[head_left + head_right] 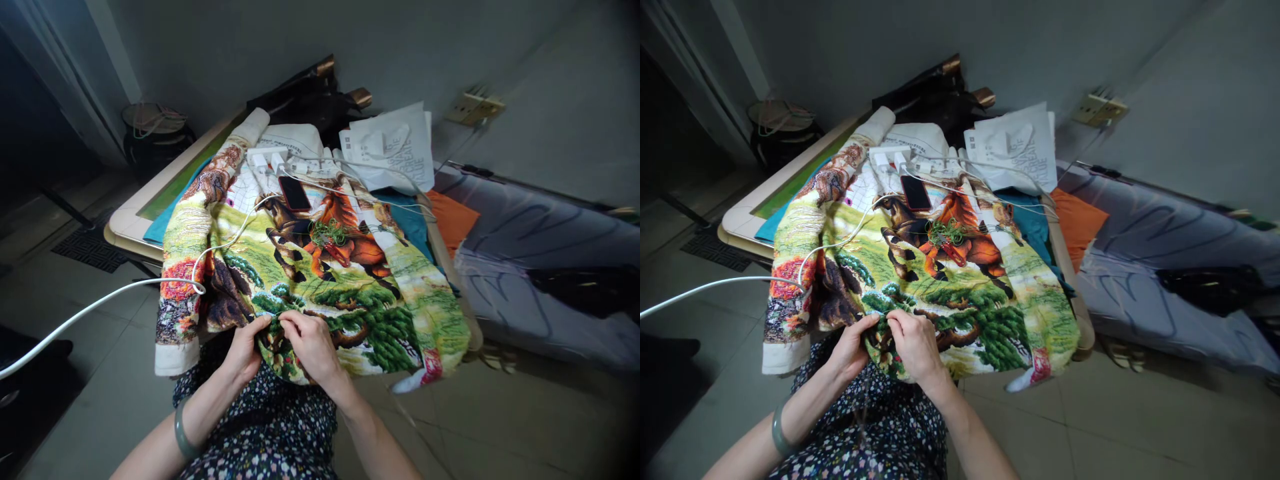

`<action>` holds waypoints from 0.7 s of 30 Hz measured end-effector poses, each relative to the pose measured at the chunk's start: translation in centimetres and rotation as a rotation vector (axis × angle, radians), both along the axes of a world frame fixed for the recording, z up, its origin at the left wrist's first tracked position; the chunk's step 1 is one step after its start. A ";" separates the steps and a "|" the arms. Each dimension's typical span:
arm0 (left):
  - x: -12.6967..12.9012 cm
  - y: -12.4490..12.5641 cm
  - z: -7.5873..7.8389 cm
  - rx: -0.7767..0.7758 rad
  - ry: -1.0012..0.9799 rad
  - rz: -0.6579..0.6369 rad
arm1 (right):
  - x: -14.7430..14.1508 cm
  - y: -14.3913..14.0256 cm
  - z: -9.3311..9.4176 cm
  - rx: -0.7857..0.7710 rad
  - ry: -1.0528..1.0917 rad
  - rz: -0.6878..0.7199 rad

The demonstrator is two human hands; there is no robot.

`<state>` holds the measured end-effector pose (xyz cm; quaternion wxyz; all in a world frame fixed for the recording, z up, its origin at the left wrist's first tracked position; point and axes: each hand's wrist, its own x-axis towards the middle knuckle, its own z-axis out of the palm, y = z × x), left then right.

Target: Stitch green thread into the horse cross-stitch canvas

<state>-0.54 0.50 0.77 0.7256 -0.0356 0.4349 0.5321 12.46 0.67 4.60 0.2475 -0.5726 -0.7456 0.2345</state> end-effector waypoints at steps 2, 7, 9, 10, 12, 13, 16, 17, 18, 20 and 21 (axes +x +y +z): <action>0.0 0.0 0.0 0.004 0.000 -0.002 | 0.2 0.1 -0.1 -0.007 0.015 0.026; 0.0 0.1 -0.1 -0.004 -0.002 -0.013 | 0.6 0.7 -0.3 0.009 0.085 0.075; 0.0 0.1 -0.2 -0.001 0.008 -0.010 | 0.6 0.9 -0.4 0.010 0.082 0.088; 0.0 0.1 -0.2 0.003 0.013 -0.010 | 0.6 1.0 -0.4 0.007 0.072 0.096; 0.0 0.1 -0.3 0.010 0.021 -0.010 | 0.4 0.9 -0.5 -0.004 0.019 0.103; 0.0 0.1 -0.3 0.013 0.023 -0.011 | 0.3 0.9 -0.5 -0.009 -0.027 0.095; 0.0 -0.1 -0.3 0.028 0.027 -0.013 | -0.5 0.4 -0.2 -0.018 -0.192 0.072; 0.0 -0.1 -0.2 0.039 0.028 -0.014 | -0.8 0.2 -0.1 -0.013 -0.238 0.080; 0.0 -0.2 -0.2 0.052 0.027 -0.014 | -1.2 0.1 0.0 -0.006 -0.278 0.095; 0.0 -0.3 -0.2 0.072 0.021 -0.011 | -2.0 0.0 0.2 0.010 -0.354 0.117; 0.0 -0.3 -0.2 0.075 0.017 -0.009 | -2.4 0.1 0.3 0.024 -0.397 0.109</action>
